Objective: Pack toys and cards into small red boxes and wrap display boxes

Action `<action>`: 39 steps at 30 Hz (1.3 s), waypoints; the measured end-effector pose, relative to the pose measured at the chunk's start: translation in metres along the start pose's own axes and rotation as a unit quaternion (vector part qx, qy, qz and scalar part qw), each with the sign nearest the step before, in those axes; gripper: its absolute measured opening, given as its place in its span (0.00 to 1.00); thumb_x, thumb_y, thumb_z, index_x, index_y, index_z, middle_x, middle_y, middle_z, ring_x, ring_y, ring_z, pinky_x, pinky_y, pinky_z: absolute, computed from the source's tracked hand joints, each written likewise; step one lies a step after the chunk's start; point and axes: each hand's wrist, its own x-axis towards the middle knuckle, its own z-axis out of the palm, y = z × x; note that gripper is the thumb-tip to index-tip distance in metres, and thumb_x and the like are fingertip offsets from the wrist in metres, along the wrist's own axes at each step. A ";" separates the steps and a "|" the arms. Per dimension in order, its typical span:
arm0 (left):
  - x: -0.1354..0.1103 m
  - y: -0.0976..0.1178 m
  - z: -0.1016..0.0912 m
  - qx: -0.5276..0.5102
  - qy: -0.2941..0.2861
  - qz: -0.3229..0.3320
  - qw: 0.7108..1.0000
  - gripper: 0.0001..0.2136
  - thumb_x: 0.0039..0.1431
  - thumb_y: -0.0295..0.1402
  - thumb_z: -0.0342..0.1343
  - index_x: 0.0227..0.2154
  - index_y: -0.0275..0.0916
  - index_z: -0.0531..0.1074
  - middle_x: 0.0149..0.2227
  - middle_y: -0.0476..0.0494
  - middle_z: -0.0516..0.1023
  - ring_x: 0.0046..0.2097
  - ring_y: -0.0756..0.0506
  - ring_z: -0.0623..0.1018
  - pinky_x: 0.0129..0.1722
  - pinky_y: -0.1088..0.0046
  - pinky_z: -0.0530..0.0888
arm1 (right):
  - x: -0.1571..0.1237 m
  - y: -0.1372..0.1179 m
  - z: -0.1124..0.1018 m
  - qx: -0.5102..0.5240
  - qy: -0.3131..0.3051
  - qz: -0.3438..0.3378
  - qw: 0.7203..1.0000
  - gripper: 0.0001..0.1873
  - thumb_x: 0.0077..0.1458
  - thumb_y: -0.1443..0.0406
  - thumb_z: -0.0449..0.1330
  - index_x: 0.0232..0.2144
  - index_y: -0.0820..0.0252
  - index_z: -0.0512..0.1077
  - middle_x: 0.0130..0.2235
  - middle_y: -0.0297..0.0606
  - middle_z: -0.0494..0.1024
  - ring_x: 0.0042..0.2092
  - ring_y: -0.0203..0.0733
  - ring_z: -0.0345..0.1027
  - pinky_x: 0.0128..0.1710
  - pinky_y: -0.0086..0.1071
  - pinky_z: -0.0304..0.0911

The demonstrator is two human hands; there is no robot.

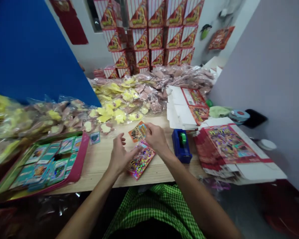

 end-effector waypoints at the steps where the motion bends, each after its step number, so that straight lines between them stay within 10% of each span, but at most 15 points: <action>1: -0.005 0.002 0.010 0.075 -0.034 0.022 0.996 0.44 0.35 0.50 0.71 0.55 0.37 0.62 0.55 0.29 0.71 0.56 0.31 0.73 0.53 0.52 0.71 | 0.000 0.005 -0.010 -0.073 0.032 -0.013 0.997 0.17 0.57 0.68 0.51 0.45 0.60 0.75 0.39 0.41 0.81 0.39 0.45 0.74 0.39 0.35 0.70; 6: -0.022 0.013 0.032 0.255 -0.169 0.033 0.952 0.38 0.39 0.43 0.69 0.53 0.38 0.61 0.52 0.30 0.72 0.56 0.27 0.73 0.55 0.48 0.69 | -0.004 0.016 -0.035 -0.258 0.105 -0.001 0.960 0.19 0.51 0.73 0.52 0.46 0.63 0.70 0.33 0.43 0.79 0.34 0.49 0.74 0.34 0.33 0.64; 13: -0.022 0.003 0.015 0.151 -0.014 0.107 0.983 0.46 0.37 0.37 0.71 0.58 0.40 0.52 0.51 0.36 0.72 0.52 0.32 0.76 0.52 0.50 0.72 | -0.017 -0.018 -0.029 -0.201 0.070 -0.163 0.963 0.08 0.61 0.71 0.49 0.37 0.58 0.67 0.30 0.37 0.76 0.32 0.42 0.72 0.33 0.30 0.60; 19: -0.020 -0.005 0.017 0.126 0.159 0.220 0.954 0.52 0.39 0.38 0.71 0.65 0.41 0.45 0.56 0.30 0.67 0.56 0.28 0.73 0.55 0.44 0.70 | -0.019 -0.049 -0.030 -0.158 0.110 -0.246 0.950 0.08 0.62 0.70 0.48 0.40 0.59 0.67 0.33 0.38 0.77 0.33 0.41 0.70 0.34 0.32 0.62; 25: -0.015 -0.006 0.021 0.075 0.217 0.216 0.949 0.56 0.45 0.45 0.70 0.68 0.42 0.37 0.58 0.29 0.61 0.61 0.26 0.67 0.57 0.44 0.69 | -0.035 -0.049 -0.024 -0.292 -0.034 -0.320 0.901 0.11 0.62 0.69 0.52 0.38 0.63 0.75 0.60 0.55 0.69 0.58 0.59 0.63 0.53 0.52 0.62; 30: -0.017 -0.029 0.024 0.044 0.195 0.211 0.957 0.60 0.44 0.48 0.72 0.69 0.41 0.33 0.59 0.27 0.59 0.62 0.27 0.67 0.56 0.44 0.71 | -0.052 -0.017 -0.013 -0.156 0.027 -0.302 0.940 0.17 0.65 0.70 0.50 0.55 0.63 0.67 0.62 0.56 0.68 0.62 0.53 0.64 0.58 0.49 0.64; 34: -0.020 -0.031 0.013 -0.062 0.147 0.184 0.970 0.42 0.56 0.50 0.64 0.65 0.41 0.48 0.56 0.31 0.64 0.55 0.36 0.74 0.50 0.56 0.76 | -0.050 -0.001 0.001 -0.086 0.022 -0.297 0.951 0.17 0.66 0.72 0.48 0.55 0.61 0.65 0.49 0.49 0.78 0.51 0.47 0.75 0.49 0.41 0.72; 39: -0.009 -0.010 0.001 -0.249 0.237 0.048 0.938 0.14 0.67 0.47 0.52 0.44 0.42 0.63 0.36 0.49 0.70 0.35 0.49 0.75 0.34 0.74 0.75 | -0.039 -0.007 0.008 -0.074 -0.003 -0.313 0.947 0.19 0.67 0.72 0.47 0.58 0.62 0.64 0.53 0.50 0.77 0.54 0.47 0.73 0.53 0.40 0.70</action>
